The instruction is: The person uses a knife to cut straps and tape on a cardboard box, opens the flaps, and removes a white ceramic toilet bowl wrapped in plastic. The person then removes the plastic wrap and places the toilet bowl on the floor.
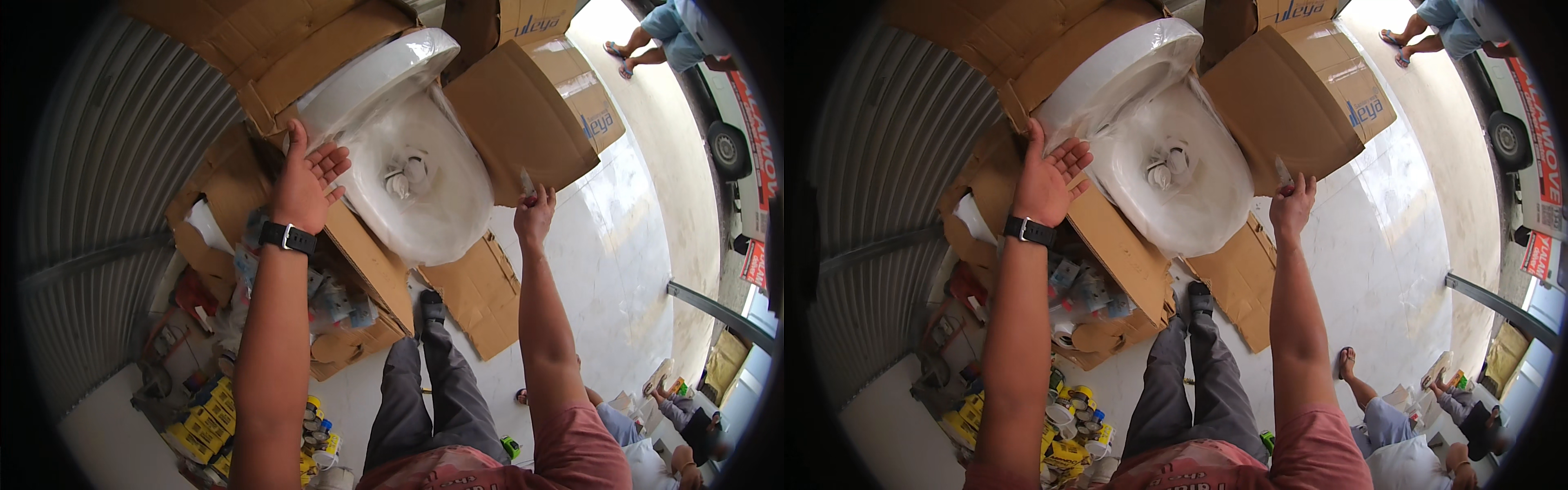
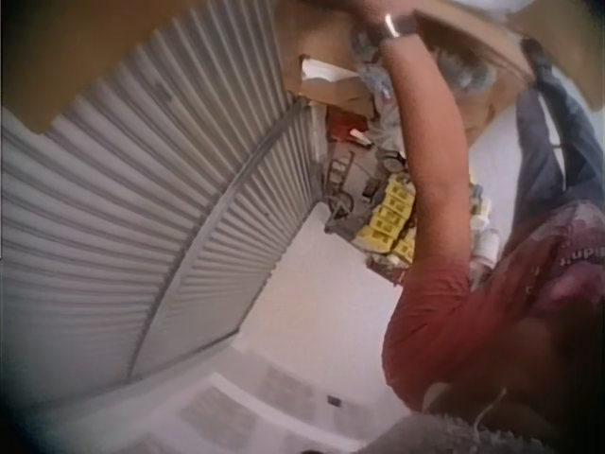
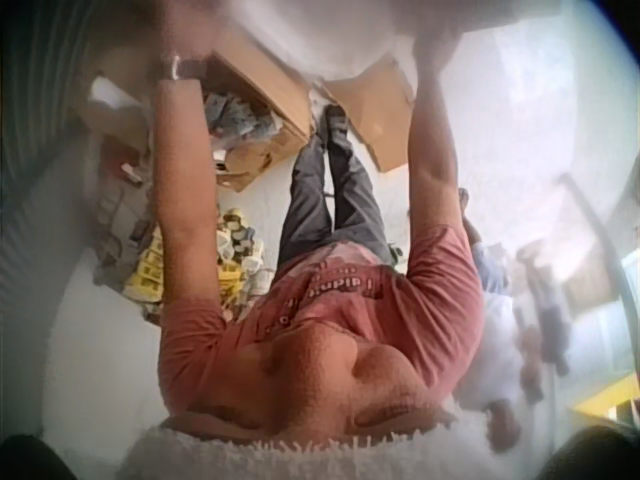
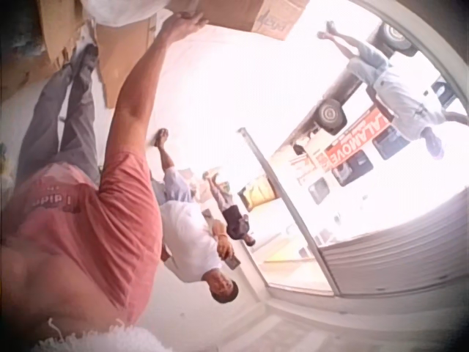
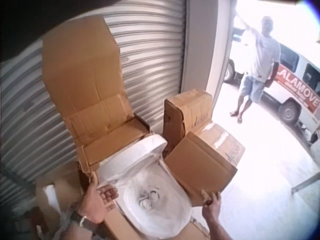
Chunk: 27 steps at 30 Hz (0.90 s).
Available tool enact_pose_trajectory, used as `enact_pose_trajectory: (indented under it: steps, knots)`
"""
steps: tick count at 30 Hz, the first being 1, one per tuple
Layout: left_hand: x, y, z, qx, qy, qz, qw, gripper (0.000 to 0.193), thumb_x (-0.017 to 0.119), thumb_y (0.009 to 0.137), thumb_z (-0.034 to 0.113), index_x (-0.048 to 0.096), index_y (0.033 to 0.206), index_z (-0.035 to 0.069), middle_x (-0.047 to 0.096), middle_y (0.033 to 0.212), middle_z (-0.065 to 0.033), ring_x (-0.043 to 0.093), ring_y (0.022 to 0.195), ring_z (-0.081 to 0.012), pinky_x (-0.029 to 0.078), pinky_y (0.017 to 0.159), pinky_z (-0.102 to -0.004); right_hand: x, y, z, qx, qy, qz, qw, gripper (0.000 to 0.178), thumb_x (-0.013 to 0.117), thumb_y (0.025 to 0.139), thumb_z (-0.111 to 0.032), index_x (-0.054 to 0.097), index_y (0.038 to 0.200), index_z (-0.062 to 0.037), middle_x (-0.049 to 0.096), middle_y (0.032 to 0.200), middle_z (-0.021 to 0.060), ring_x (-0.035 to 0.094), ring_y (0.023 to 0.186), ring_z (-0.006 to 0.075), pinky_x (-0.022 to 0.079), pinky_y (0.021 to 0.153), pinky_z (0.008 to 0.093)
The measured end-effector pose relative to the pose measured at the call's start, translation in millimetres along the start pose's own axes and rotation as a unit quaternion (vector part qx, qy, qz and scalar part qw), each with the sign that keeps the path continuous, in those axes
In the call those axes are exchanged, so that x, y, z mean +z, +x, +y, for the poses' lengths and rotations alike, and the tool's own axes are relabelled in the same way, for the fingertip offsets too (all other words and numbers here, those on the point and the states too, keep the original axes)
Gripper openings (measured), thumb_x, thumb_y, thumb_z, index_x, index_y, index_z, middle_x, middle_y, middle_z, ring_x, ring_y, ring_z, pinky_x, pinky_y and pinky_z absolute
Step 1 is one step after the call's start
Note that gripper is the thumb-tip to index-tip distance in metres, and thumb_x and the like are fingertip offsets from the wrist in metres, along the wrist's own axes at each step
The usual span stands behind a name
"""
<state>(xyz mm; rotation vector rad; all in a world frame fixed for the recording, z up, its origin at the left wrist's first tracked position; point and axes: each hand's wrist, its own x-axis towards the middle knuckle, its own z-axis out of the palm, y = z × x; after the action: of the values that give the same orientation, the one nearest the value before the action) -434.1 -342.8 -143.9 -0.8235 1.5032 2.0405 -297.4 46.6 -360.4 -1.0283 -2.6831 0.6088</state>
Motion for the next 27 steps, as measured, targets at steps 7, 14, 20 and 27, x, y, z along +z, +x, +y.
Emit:
enact_pose_trajectory:
  steps: [7,14,20,27]
  knots:
    - [-47,16,-22,0.169,0.225,-0.163,0.946,0.092,0.025,0.104,0.072,0.044,0.152,-0.004,0.046,0.156,-0.0204,0.033,0.15,-0.0302,0.017,0.126,-0.0416,-30,6,-23,0.061,-0.018,-0.043,0.997,0.055,0.065,0.093,-0.02,0.052,0.144,-0.0047,0.06,0.128,0.0244,0.064,0.112,0.0405,0.052,0.094,0.0469]
    - [-56,11,1,0.172,0.366,-0.195,0.894,0.092,0.022,0.104,0.072,0.05,0.149,-0.002,0.044,0.158,-0.0214,0.034,0.151,-0.029,0.019,0.126,-0.0369,24,-64,-76,0.209,0.28,-0.382,0.856,0.033,0.077,0.087,-0.027,0.072,0.099,0.0029,0.055,0.065,0.0005,0.051,0.051,0.011,0.047,0.05,0.0303]
    - [-52,14,-15,0.189,0.398,-0.103,0.892,0.09,0.022,0.105,0.071,0.053,0.147,-0.002,0.049,0.154,-0.0203,0.041,0.146,-0.0259,0.023,0.124,-0.0372,211,-77,-118,0.098,0.057,-0.198,0.974,0.037,0.078,0.084,-0.028,0.072,0.108,0.0008,0.073,0.094,0.0158,0.071,0.084,0.0351,0.057,0.078,0.0422]
    - [-60,25,-28,0.247,0.265,-0.129,0.923,0.087,0.026,0.107,0.065,0.059,0.138,-0.01,0.056,0.148,-0.0178,0.044,0.142,-0.0255,0.023,0.123,-0.0409,277,-73,-107,0.114,0.149,-0.132,0.973,0.048,0.085,0.076,-0.028,0.064,0.109,-0.0002,0.068,0.088,0.0174,0.068,0.081,0.0326,0.054,0.075,0.0432]
